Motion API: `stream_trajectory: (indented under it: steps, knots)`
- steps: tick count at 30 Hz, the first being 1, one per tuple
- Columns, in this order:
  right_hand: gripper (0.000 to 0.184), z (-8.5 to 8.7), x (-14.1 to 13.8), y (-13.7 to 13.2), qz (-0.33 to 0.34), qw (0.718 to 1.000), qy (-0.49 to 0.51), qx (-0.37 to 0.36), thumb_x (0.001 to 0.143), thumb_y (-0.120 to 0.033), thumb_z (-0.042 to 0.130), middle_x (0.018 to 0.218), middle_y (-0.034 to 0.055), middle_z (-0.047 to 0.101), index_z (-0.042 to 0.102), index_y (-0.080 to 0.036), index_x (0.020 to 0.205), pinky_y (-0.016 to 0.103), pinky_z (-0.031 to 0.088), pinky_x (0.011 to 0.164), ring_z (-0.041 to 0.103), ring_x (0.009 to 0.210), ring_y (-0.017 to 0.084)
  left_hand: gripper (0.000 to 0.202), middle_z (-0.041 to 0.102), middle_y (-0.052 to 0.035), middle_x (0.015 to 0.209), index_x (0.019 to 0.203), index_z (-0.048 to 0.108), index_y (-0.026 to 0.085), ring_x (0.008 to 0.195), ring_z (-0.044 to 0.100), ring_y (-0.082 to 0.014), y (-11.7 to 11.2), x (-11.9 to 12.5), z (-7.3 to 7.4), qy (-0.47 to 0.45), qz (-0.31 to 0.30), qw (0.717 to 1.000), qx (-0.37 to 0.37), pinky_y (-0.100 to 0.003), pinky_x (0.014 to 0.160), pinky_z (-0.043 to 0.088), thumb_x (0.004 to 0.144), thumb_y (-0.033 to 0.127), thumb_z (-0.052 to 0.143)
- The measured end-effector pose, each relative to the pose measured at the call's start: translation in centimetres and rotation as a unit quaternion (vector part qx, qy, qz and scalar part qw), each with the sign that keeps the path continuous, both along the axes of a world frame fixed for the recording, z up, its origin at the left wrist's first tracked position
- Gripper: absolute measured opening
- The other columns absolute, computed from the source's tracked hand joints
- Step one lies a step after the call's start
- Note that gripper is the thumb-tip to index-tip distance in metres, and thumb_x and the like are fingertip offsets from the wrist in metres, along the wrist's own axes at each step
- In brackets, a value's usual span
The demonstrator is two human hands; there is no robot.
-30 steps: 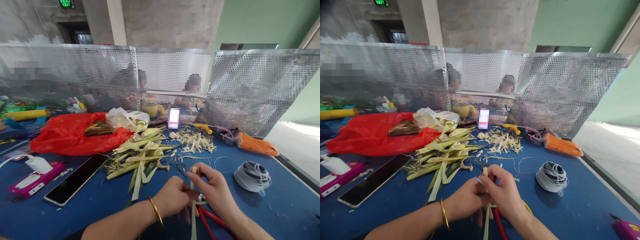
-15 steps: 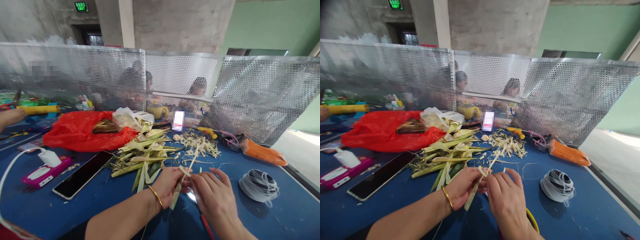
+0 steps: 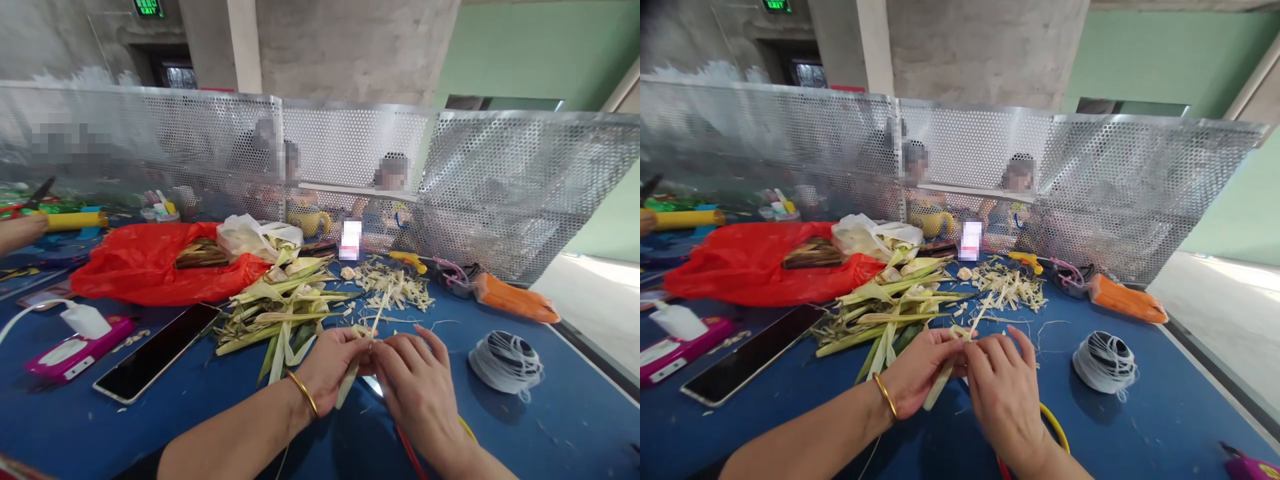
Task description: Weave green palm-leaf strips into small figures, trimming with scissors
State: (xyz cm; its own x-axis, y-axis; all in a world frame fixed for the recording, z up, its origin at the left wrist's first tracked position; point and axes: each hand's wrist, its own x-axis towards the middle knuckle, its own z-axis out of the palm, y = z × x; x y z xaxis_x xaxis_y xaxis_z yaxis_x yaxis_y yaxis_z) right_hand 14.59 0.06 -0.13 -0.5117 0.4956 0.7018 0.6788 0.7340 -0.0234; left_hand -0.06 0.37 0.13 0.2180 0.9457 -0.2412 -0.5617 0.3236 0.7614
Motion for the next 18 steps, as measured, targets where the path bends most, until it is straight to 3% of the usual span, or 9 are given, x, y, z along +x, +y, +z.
stream_trajectory:
  steps: [3, 5, 10, 14, 16, 18]
  knots:
    - [0.023, -0.2, -0.3, -0.1, 0.092, 0.99, -0.097, 0.045, 0.094, -0.016, 0.042, 0.091, 0.0044, 0.066, 0.062, -0.018, 0.106, 0.039, 0.028, 0.103, 0.056, 0.093, 0.02, 0.032, 0.066, -0.0051, 0.07, 0.075, 0.069, 0.011, 0.063, 0.058, -0.0112, 0.0, 0.0, -0.1, 0.006, 0.016, 1.0, -0.006, -0.02, 0.062, 0.044, 0.053, 0.028, 0.083]
    - [0.023, -0.5, -0.7, -0.2, 0.132, 0.976, -0.158, 0.068, 0.093, -0.014, 0.041, 0.09, 0.0052, 0.065, 0.063, -0.017, 0.101, 0.04, 0.028, 0.104, 0.056, 0.093, 0.021, 0.031, 0.066, -0.005, 0.068, 0.074, 0.069, 0.01, 0.061, 0.058, -0.0111, 0.0, 0.0, -0.2, 0.016, 0.013, 1.0, -0.016, -0.02, 0.058, 0.042, 0.052, 0.027, 0.083]
    - [0.024, -0.6, -0.9, -0.4, 0.131, 0.982, -0.127, 0.039, 0.092, -0.011, 0.04, 0.082, 0.0042, 0.062, 0.062, -0.018, 0.088, 0.04, 0.034, 0.098, 0.056, 0.084, 0.019, 0.024, 0.065, -0.0044, 0.068, 0.073, 0.07, 0.01, 0.061, 0.057, -0.0105, -0.1, 0.0, -0.3, 0.041, -0.009, 0.999, -0.007, -0.019, 0.057, 0.041, 0.054, 0.021, 0.079]
    - [0.016, -0.2, -0.2, 0.3, 0.071, 0.99, 0.075, -0.096, 0.09, -0.016, 0.046, 0.081, 0.0033, 0.06, 0.061, -0.02, 0.086, 0.035, 0.042, 0.08, 0.055, 0.078, 0.017, 0.028, 0.067, -0.0039, 0.072, 0.083, 0.072, 0.012, 0.064, 0.058, -0.0113, -0.1, -0.1, 0.1, 0.092, 0.003, 0.996, 0.006, -0.022, 0.063, 0.045, 0.056, 0.02, 0.077]
    - [0.015, -0.3, 0.1, 1.1, 0.021, 0.958, 0.192, -0.212, 0.088, -0.024, 0.05, 0.074, 0.0016, 0.057, 0.057, -0.019, 0.076, 0.029, 0.042, 0.067, 0.053, 0.072, 0.016, 0.029, 0.068, -0.0058, 0.075, 0.086, 0.073, 0.012, 0.066, 0.059, -0.0128, -0.2, -0.2, 0.4, 0.113, -0.008, 0.994, 0.009, -0.025, 0.065, 0.048, 0.06, 0.023, 0.075]
    - [0.022, -0.7, 0.1, 1.8, -0.012, 0.899, 0.285, -0.333, 0.085, -0.033, 0.054, 0.065, -0.0015, 0.052, 0.053, -0.019, 0.068, 0.025, 0.04, 0.056, 0.049, 0.062, 0.014, 0.029, 0.07, -0.0079, 0.078, 0.089, 0.073, 0.012, 0.068, 0.061, -0.0141, -0.2, -0.3, 0.5, 0.119, -0.022, 0.993, 0.015, -0.025, 0.066, 0.049, 0.062, 0.025, 0.073]
